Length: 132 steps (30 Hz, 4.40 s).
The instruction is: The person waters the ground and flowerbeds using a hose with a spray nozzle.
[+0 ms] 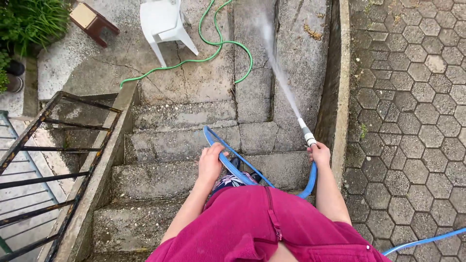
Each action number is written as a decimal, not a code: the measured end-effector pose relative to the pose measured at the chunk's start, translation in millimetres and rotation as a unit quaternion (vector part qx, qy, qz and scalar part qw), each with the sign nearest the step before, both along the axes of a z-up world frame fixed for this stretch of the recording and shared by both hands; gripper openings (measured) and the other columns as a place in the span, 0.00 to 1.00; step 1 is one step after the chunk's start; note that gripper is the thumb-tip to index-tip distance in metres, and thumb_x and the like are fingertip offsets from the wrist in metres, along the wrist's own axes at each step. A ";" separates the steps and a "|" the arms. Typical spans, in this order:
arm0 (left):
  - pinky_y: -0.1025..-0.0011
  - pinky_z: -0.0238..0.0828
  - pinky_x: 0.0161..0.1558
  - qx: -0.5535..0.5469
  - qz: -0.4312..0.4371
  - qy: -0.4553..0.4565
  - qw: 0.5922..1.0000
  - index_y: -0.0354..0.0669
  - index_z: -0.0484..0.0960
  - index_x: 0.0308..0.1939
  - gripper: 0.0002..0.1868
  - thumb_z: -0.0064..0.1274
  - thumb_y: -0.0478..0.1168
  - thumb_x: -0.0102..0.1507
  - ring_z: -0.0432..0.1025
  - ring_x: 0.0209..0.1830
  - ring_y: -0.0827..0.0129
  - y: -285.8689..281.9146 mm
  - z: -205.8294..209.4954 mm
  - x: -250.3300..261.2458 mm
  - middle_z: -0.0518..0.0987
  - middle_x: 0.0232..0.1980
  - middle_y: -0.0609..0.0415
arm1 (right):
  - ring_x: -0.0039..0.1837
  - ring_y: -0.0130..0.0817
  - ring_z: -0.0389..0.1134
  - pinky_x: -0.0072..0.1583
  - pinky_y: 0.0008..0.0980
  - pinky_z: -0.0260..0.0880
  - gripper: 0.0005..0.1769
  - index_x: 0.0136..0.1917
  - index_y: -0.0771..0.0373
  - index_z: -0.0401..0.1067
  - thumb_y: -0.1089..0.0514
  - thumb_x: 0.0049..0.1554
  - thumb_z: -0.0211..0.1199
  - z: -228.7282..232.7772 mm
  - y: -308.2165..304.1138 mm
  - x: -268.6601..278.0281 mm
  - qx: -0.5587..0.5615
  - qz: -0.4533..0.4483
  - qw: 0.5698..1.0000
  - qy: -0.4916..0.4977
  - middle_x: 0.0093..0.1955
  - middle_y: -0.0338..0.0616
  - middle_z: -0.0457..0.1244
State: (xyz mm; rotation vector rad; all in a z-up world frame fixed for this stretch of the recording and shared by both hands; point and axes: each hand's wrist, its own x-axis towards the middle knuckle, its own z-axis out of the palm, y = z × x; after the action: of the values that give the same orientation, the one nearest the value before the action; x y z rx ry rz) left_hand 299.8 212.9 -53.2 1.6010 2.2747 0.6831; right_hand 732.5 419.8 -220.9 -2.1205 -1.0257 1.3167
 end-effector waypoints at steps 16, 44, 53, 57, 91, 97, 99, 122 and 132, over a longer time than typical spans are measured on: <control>0.68 0.70 0.57 0.036 -0.036 -0.010 0.999 0.57 0.82 0.47 0.17 0.57 0.59 0.63 0.78 0.49 0.62 23.3 9.3 4.1 0.83 0.54 0.61 | 0.24 0.30 0.64 0.24 0.30 0.68 0.21 0.69 0.66 0.66 0.59 0.64 0.54 87.2 82.0 0.4 0.062 -0.010 0.998 -0.001 0.40 0.56 0.69; 0.65 0.74 0.52 0.053 -0.041 -0.037 0.997 0.58 0.82 0.47 0.15 0.60 0.57 0.63 0.77 0.45 0.60 34.4 21.5 -2.8 0.82 0.53 0.61 | 0.28 0.31 0.68 0.25 0.28 0.73 0.19 0.66 0.63 0.70 0.59 0.63 0.55 133.9 139.4 -5.9 0.141 0.066 0.986 -0.061 0.41 0.53 0.70; 0.68 0.73 0.52 0.065 -0.053 -0.026 0.996 0.58 0.82 0.47 0.13 0.61 0.54 0.62 0.77 0.44 0.61 39.0 16.9 -2.3 0.82 0.53 0.63 | 0.30 0.32 0.69 0.28 0.27 0.75 0.19 0.67 0.63 0.70 0.59 0.64 0.55 141.6 141.4 -2.1 0.143 0.073 0.985 -0.064 0.43 0.53 0.70; 0.68 0.74 0.52 0.065 -0.054 -0.024 0.996 0.59 0.82 0.46 0.12 0.61 0.53 0.62 0.77 0.43 0.62 41.9 17.8 1.1 0.83 0.52 0.63 | 0.30 0.31 0.69 0.28 0.25 0.74 0.21 0.69 0.65 0.68 0.59 0.64 0.55 156.8 139.0 -10.2 0.139 0.089 0.984 -0.065 0.43 0.52 0.70; 0.67 0.72 0.54 0.031 -0.050 -0.045 0.997 0.58 0.81 0.46 0.15 0.56 0.58 0.64 0.77 0.45 0.61 37.8 23.2 -7.8 0.82 0.52 0.63 | 0.31 0.31 0.69 0.28 0.26 0.74 0.21 0.69 0.64 0.69 0.58 0.63 0.56 136.6 106.4 -27.9 0.108 0.089 0.987 -0.084 0.44 0.50 0.71; 0.68 0.73 0.54 0.021 -0.050 -0.034 0.998 0.58 0.81 0.47 0.16 0.57 0.59 0.63 0.77 0.45 0.62 36.1 21.5 -5.0 0.82 0.52 0.64 | 0.31 0.31 0.70 0.29 0.25 0.76 0.23 0.70 0.67 0.67 0.58 0.63 0.56 139.7 100.6 -26.9 0.090 0.113 0.985 -0.095 0.44 0.50 0.71; 0.68 0.73 0.54 0.018 -0.052 -0.037 0.998 0.58 0.82 0.47 0.16 0.57 0.59 0.63 0.77 0.46 0.62 37.1 21.7 -3.6 0.82 0.53 0.63 | 0.31 0.33 0.70 0.29 0.26 0.76 0.23 0.70 0.66 0.68 0.58 0.63 0.56 141.8 101.4 -25.8 0.081 0.122 0.984 -0.100 0.43 0.50 0.71; 0.66 0.72 0.53 -0.011 -0.217 0.016 0.976 0.63 0.80 0.52 0.15 0.56 0.56 0.64 0.75 0.47 0.62 48.9 7.4 5.4 0.81 0.56 0.64 | 0.41 0.42 0.76 0.50 0.40 0.77 0.23 0.61 0.57 0.80 0.47 0.55 0.64 -22.0 -238.3 48.8 -0.186 0.031 0.954 -0.232 0.36 0.47 0.73; 0.73 0.66 0.58 0.048 -0.311 0.001 0.949 0.55 0.80 0.50 0.11 0.54 0.51 0.67 0.76 0.57 0.68 73.8 28.2 -4.3 0.82 0.53 0.60 | 0.38 0.44 0.75 0.36 0.33 0.78 0.23 0.67 0.74 0.69 0.61 0.62 0.60 16.4 -259.0 -30.6 -0.114 -0.083 0.990 -0.025 0.48 0.64 0.71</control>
State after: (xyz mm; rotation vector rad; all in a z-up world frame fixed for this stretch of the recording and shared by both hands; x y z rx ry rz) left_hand 295.5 286.7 -25.1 2.1989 1.5931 0.6179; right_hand 702.0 160.8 -204.5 -2.3606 -0.7282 1.3593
